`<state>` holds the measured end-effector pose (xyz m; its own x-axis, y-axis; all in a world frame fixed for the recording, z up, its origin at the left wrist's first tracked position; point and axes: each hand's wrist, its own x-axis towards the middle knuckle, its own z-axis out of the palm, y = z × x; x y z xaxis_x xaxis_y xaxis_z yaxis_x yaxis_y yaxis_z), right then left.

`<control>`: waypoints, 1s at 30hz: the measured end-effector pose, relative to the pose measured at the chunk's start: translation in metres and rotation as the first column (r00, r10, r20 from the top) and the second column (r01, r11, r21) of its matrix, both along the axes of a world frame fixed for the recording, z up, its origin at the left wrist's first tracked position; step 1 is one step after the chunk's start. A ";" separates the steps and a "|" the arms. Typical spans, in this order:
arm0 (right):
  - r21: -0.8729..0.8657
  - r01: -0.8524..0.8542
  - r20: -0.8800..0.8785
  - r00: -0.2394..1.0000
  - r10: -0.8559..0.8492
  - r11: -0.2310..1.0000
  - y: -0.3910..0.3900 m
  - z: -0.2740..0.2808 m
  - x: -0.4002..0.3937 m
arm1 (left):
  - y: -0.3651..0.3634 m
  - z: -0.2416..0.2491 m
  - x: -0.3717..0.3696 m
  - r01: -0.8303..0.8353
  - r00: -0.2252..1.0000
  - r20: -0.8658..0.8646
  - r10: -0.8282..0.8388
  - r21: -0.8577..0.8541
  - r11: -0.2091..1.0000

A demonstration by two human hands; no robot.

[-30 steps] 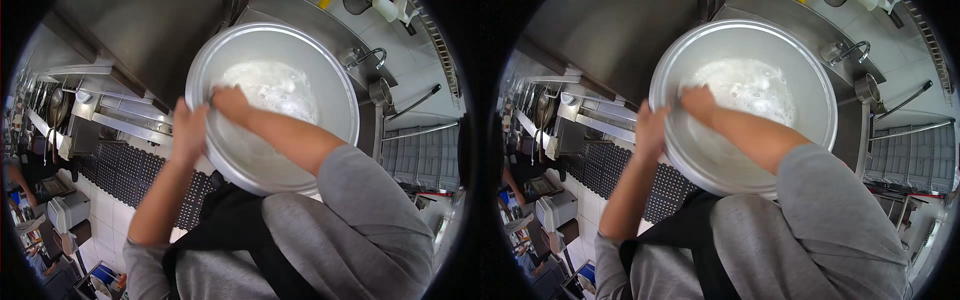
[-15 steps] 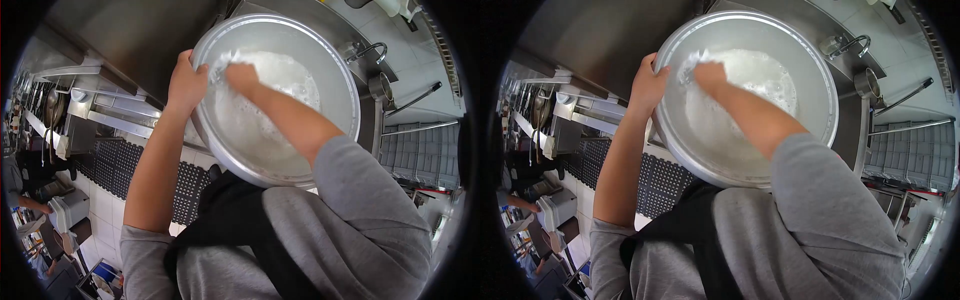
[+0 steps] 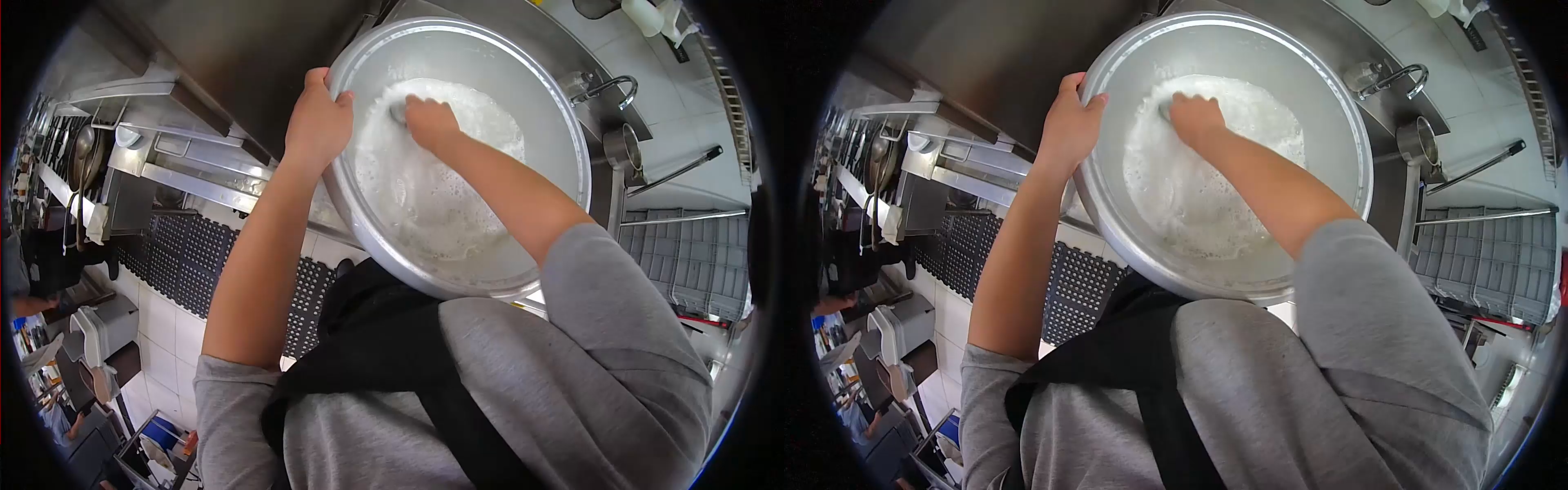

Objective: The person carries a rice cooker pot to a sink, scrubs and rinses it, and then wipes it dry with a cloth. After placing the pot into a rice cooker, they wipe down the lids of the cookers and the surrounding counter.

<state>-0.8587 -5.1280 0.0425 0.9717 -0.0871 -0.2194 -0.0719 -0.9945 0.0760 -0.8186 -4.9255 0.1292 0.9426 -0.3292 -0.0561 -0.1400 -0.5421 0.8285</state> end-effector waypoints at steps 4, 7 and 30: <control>0.060 -0.049 -0.057 0.997 0.052 0.997 0.017 0.008 -0.040 | 0.000 0.003 0.003 0.003 1.000 0.014 -0.003 -0.014 1.000; 0.014 -0.324 -0.193 0.927 0.320 0.946 0.032 0.015 -0.100 | 0.001 0.001 0.004 -0.002 1.000 -0.007 0.002 -0.004 1.000; 0.045 0.055 0.009 0.998 -0.055 0.997 -0.008 -0.003 -0.036 | 0.000 -0.008 0.006 -0.003 1.000 0.031 0.001 0.053 0.999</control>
<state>-0.8952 -5.1364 0.0398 0.9680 -0.1307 -0.2141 -0.1271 -0.9914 0.0304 -0.8124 -4.9254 0.1215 0.9448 -0.3247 -0.0446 -0.1638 -0.5856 0.7939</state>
